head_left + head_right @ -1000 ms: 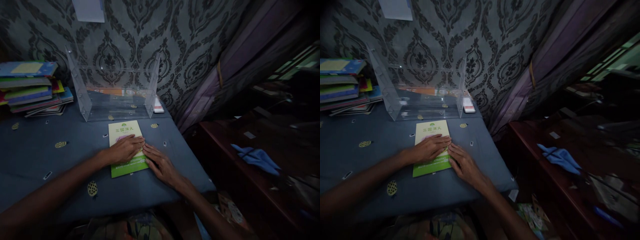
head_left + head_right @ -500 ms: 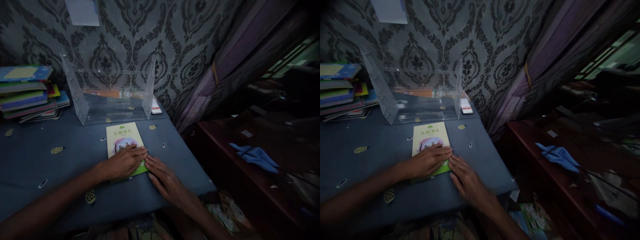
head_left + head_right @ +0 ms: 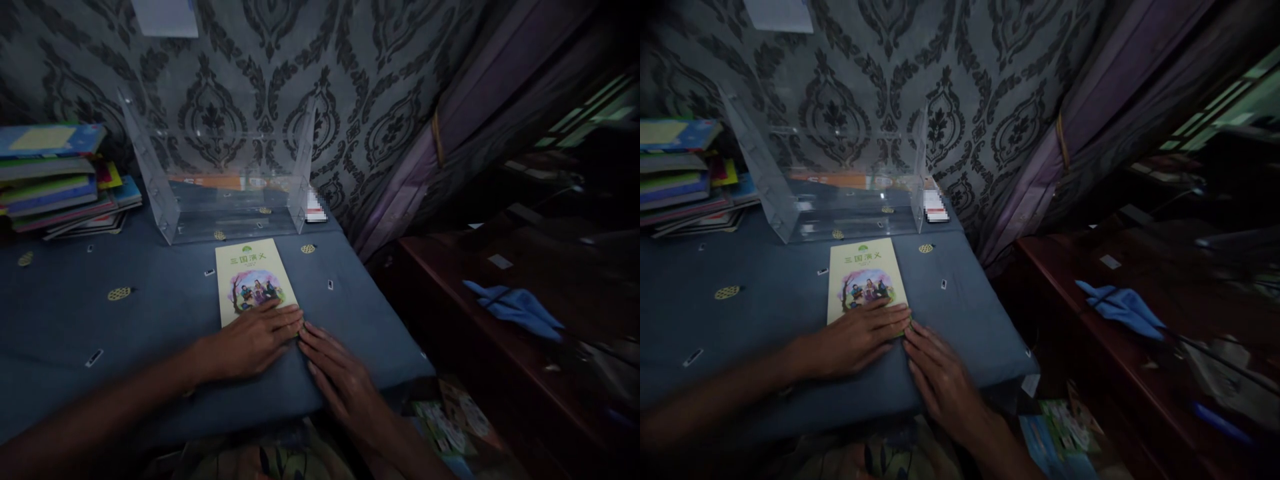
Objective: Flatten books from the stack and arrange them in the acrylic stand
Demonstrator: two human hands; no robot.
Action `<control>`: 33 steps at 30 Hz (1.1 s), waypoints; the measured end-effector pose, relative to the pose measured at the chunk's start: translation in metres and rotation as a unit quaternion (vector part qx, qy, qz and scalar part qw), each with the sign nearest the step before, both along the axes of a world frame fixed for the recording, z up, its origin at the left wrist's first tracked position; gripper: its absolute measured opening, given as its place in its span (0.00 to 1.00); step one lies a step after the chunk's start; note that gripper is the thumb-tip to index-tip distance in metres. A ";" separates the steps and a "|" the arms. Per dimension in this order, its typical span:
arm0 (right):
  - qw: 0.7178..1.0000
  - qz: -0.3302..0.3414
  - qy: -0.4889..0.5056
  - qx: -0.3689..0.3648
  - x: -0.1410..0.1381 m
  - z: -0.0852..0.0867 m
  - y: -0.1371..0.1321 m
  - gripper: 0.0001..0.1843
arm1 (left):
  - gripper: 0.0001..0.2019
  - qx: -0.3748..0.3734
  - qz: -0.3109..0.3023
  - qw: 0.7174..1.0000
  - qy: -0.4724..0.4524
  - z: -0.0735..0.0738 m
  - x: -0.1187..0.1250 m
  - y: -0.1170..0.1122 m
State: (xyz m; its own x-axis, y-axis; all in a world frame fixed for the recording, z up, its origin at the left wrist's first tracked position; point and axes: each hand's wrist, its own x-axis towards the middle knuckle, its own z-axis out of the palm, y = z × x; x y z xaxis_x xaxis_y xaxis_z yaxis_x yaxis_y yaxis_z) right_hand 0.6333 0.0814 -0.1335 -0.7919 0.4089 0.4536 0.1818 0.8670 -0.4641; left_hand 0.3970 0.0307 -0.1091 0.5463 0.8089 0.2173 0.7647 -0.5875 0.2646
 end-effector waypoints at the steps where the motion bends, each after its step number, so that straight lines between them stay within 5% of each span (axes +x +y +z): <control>1: 1.000 -0.003 0.005 0.007 0.001 -0.001 0.000 0.24 | 0.20 0.001 -0.001 1.000 0.007 -0.001 0.000 -0.001; 15: 0.999 0.024 0.024 0.030 -0.012 -0.006 0.025 0.29 | 0.29 -0.008 -0.002 0.997 0.075 0.003 -0.015 0.012; 33: 0.999 -0.014 0.042 -0.026 -0.025 0.001 0.017 0.18 | 0.28 0.006 -0.012 0.998 0.059 -0.007 -0.020 0.015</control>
